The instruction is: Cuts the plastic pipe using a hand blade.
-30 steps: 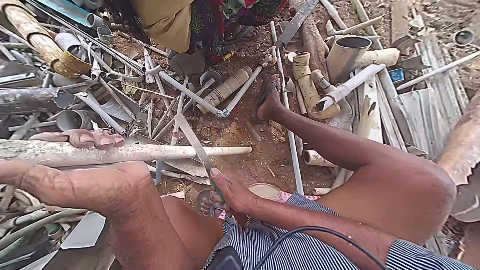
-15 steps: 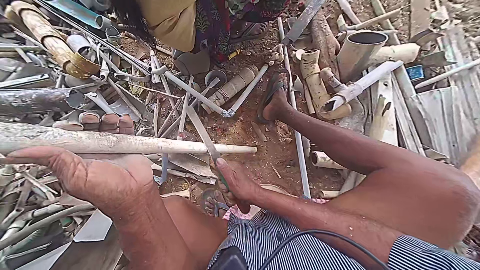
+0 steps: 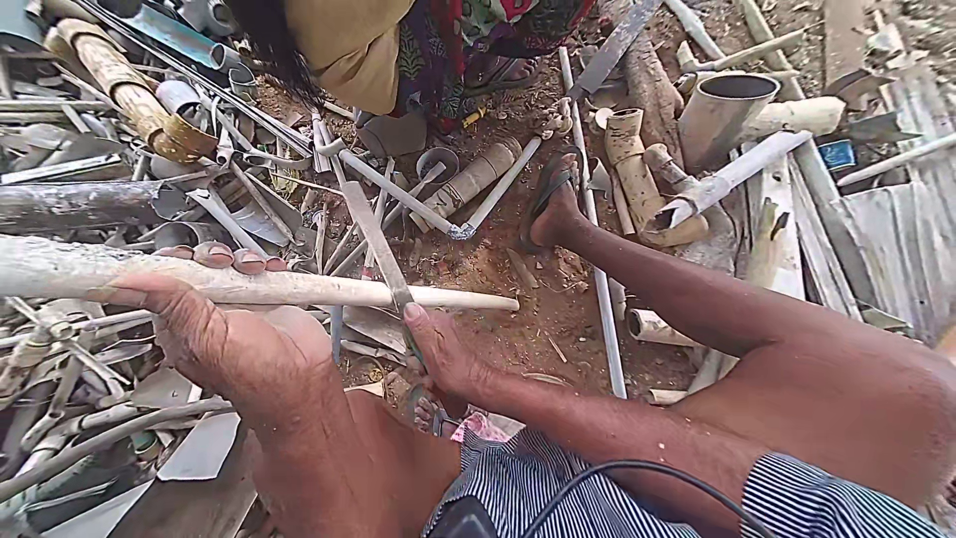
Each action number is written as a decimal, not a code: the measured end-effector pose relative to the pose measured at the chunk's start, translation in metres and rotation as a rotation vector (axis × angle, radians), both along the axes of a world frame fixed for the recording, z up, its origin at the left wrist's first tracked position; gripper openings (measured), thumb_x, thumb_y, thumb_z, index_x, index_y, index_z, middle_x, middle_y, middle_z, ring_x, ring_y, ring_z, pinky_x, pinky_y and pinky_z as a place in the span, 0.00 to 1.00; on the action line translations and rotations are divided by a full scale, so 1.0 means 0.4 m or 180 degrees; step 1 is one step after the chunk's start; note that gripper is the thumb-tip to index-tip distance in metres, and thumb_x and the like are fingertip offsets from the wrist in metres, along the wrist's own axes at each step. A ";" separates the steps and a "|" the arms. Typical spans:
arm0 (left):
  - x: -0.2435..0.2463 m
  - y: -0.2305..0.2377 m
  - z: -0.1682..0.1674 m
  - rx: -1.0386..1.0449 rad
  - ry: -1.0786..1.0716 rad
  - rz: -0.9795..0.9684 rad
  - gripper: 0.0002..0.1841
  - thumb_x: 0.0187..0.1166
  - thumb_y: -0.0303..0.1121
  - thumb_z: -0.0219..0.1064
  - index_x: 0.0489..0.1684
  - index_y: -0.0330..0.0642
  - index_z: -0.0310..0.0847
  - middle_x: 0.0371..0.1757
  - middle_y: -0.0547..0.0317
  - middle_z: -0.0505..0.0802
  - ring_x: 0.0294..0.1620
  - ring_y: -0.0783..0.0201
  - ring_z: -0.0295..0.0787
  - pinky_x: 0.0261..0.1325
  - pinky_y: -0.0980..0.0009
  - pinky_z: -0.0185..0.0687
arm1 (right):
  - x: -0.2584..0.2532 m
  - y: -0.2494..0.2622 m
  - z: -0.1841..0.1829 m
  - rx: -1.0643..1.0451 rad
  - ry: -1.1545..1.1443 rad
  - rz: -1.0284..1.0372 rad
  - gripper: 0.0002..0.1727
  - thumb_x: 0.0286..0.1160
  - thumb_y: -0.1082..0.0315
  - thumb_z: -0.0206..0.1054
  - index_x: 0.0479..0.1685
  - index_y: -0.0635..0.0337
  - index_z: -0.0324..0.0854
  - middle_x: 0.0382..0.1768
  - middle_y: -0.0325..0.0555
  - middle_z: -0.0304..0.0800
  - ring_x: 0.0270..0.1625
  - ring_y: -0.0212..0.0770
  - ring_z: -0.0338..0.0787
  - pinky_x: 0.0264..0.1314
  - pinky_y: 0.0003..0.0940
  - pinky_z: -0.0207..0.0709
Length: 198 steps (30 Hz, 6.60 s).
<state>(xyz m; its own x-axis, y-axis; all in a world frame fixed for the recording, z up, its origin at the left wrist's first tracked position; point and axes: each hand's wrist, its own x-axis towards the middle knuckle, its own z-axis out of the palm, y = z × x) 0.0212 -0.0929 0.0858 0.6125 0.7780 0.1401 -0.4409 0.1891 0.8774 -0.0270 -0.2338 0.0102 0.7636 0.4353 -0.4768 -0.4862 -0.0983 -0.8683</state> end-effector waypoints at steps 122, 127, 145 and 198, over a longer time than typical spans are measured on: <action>0.033 0.057 -0.051 -0.1041 0.0302 -0.0268 0.17 0.96 0.48 0.36 0.57 0.55 0.71 0.41 0.62 0.83 0.39 0.62 0.86 0.47 0.58 0.88 | -0.123 -0.239 -0.288 -0.1223 0.2049 -0.0756 0.30 0.95 0.41 0.31 0.45 0.59 0.65 0.19 0.40 0.66 0.13 0.36 0.70 0.17 0.31 0.73; 0.025 0.053 -0.061 -0.0399 0.0301 -0.0312 0.16 0.97 0.44 0.39 0.53 0.49 0.70 0.38 0.60 0.89 0.42 0.58 0.93 0.51 0.52 0.92 | -0.087 -0.128 -0.187 -0.0889 0.1291 -0.0508 0.30 0.97 0.47 0.32 0.39 0.62 0.69 0.18 0.39 0.68 0.14 0.34 0.72 0.21 0.31 0.75; 0.030 0.018 -0.068 -0.0129 0.0246 -0.0088 0.16 0.98 0.42 0.36 0.50 0.51 0.71 0.34 0.65 0.81 0.30 0.68 0.83 0.38 0.70 0.87 | -0.041 -0.092 -0.167 -0.0618 0.1013 -0.0707 0.30 0.98 0.50 0.33 0.31 0.60 0.67 0.14 0.38 0.66 0.11 0.33 0.70 0.17 0.28 0.73; 0.045 0.071 -0.113 -0.0225 0.0523 0.0106 0.16 0.97 0.43 0.38 0.52 0.47 0.70 0.35 0.61 0.80 0.34 0.65 0.84 0.46 0.65 0.88 | -0.071 -0.152 -0.226 -0.0514 0.1044 -0.0286 0.29 0.97 0.49 0.33 0.37 0.61 0.69 0.17 0.37 0.68 0.13 0.32 0.72 0.19 0.28 0.74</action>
<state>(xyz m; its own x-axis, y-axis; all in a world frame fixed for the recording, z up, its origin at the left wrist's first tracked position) 0.0391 -0.0646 0.0405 0.5964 0.8026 -0.0154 -0.2997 0.2405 0.9232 -0.0555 -0.2947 -0.0801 0.5907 0.2727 -0.7594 -0.7488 -0.1654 -0.6418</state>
